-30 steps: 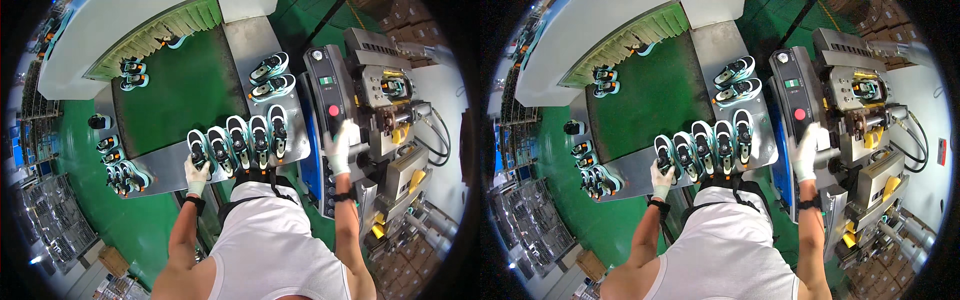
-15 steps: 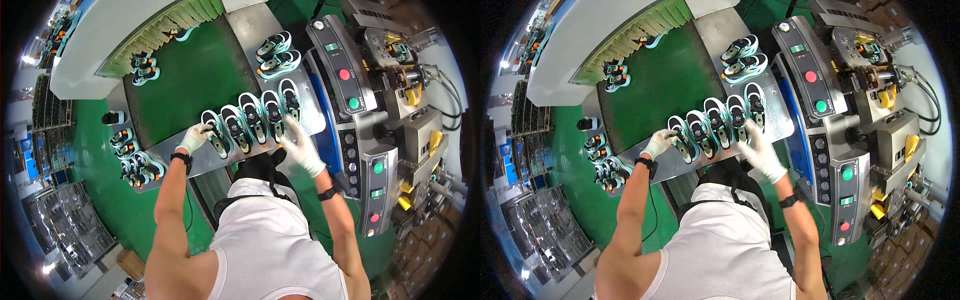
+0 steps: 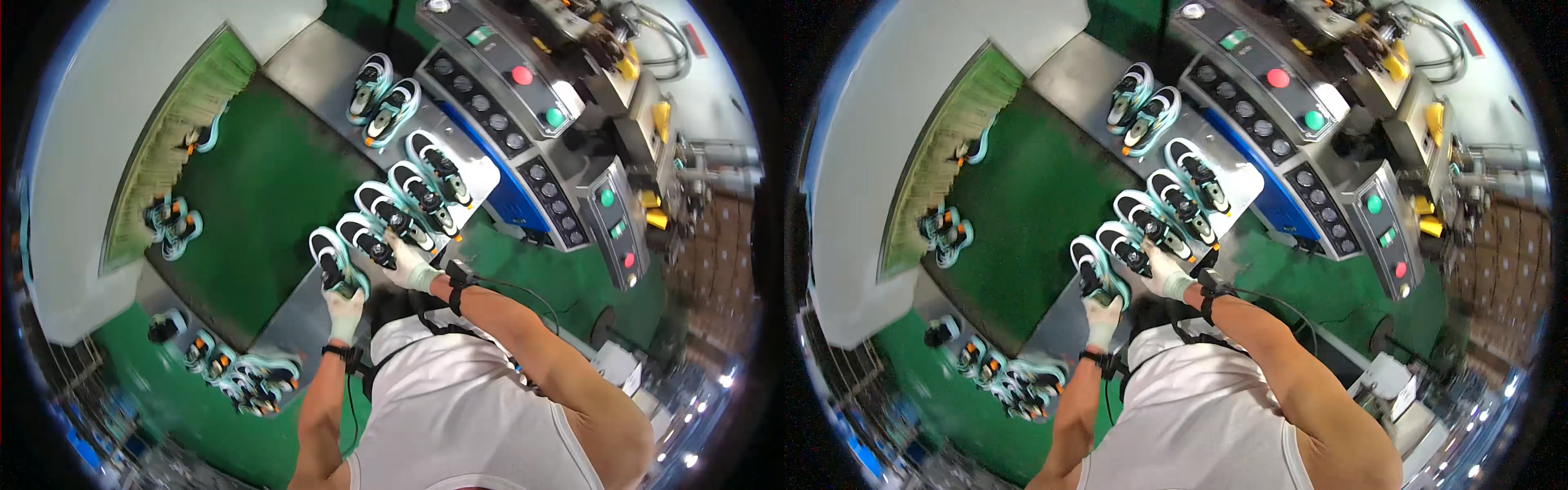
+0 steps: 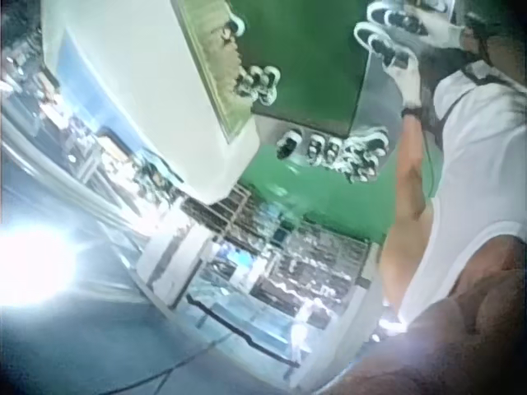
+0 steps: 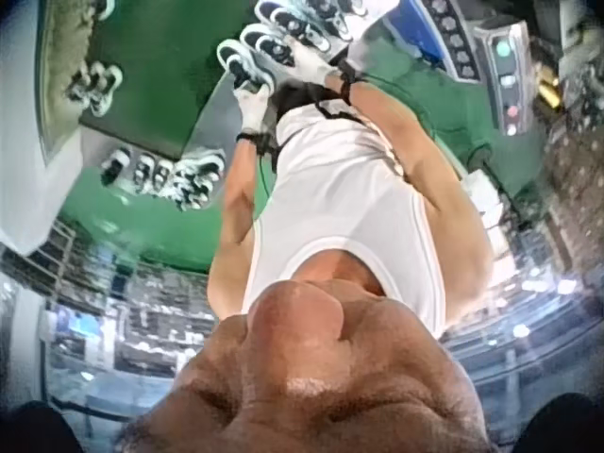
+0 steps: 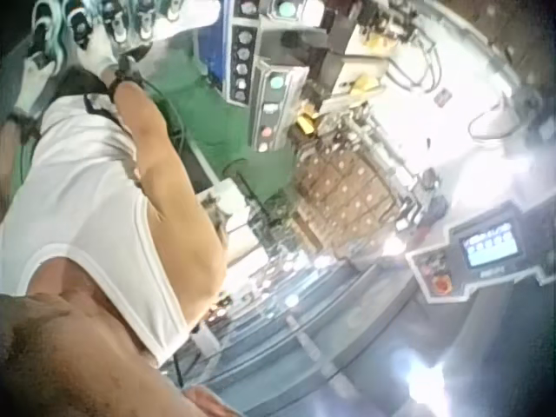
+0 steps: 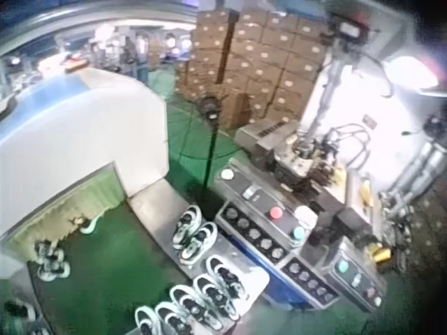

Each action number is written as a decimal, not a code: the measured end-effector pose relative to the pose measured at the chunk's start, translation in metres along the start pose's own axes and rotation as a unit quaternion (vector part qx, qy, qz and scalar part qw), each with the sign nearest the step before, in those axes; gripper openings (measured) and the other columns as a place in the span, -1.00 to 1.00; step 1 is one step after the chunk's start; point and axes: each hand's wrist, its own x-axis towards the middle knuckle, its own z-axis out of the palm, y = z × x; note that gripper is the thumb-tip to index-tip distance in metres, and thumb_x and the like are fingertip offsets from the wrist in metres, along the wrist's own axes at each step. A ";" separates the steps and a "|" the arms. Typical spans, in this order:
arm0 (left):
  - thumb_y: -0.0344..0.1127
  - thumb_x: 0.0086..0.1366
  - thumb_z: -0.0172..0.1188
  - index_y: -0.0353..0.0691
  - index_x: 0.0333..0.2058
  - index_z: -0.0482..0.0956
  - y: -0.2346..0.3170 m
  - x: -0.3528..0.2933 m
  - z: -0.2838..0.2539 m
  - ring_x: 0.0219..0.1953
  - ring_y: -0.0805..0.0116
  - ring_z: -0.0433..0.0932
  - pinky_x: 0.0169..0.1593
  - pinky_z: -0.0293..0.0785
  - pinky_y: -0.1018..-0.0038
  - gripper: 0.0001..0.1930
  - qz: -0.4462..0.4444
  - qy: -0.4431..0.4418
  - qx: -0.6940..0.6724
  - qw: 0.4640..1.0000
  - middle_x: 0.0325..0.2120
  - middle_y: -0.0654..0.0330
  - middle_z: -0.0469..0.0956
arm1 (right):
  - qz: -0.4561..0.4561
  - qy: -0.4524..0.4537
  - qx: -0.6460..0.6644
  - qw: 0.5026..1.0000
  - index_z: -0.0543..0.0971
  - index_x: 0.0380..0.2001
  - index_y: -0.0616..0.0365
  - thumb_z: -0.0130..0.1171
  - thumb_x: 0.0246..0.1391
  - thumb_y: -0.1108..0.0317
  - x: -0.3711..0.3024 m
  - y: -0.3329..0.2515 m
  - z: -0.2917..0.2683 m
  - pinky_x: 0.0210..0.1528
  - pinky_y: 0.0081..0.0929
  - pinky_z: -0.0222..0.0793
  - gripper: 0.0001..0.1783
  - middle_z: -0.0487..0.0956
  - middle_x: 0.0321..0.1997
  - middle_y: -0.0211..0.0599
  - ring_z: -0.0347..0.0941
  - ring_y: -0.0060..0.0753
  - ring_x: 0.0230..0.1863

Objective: Operate shoe manufacturing machines to shape and heat shoes.

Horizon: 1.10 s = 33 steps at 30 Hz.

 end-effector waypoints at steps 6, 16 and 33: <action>-0.37 0.26 0.23 -0.40 -0.03 0.38 0.097 0.012 -0.086 -0.30 0.35 0.54 -0.34 0.57 0.42 -0.63 -0.031 -0.167 -0.146 0.975 -0.18 0.09 0.50 | 0.252 -0.051 0.355 0.899 0.56 -0.03 0.33 0.50 -0.08 0.30 0.002 -0.063 -0.061 0.05 -0.40 0.49 -0.44 0.63 -0.04 -0.21 0.57 -0.36 -0.06; -0.31 0.22 0.24 -0.48 0.01 0.36 0.219 -0.019 -0.045 -0.17 0.26 0.46 -0.02 0.45 0.37 -0.53 0.206 -0.357 0.037 0.910 -0.17 0.06 0.48 | 0.123 0.206 0.717 0.654 0.55 0.02 0.35 0.37 0.03 0.45 -0.153 -0.091 -0.134 -0.05 -0.47 0.55 -0.54 0.66 -0.11 -0.26 0.61 -0.46 -0.19; -0.42 0.25 0.20 -0.43 0.03 0.36 0.313 -0.503 0.241 -0.14 0.37 0.45 -0.02 0.45 0.42 -0.60 0.338 -0.789 0.258 0.444 -0.16 0.13 0.49 | 0.314 0.883 0.283 0.204 0.49 0.01 0.38 0.38 -0.03 0.35 -0.665 -0.078 -0.027 0.04 -0.47 0.42 -0.45 0.59 -0.07 -0.30 0.48 -0.51 -0.14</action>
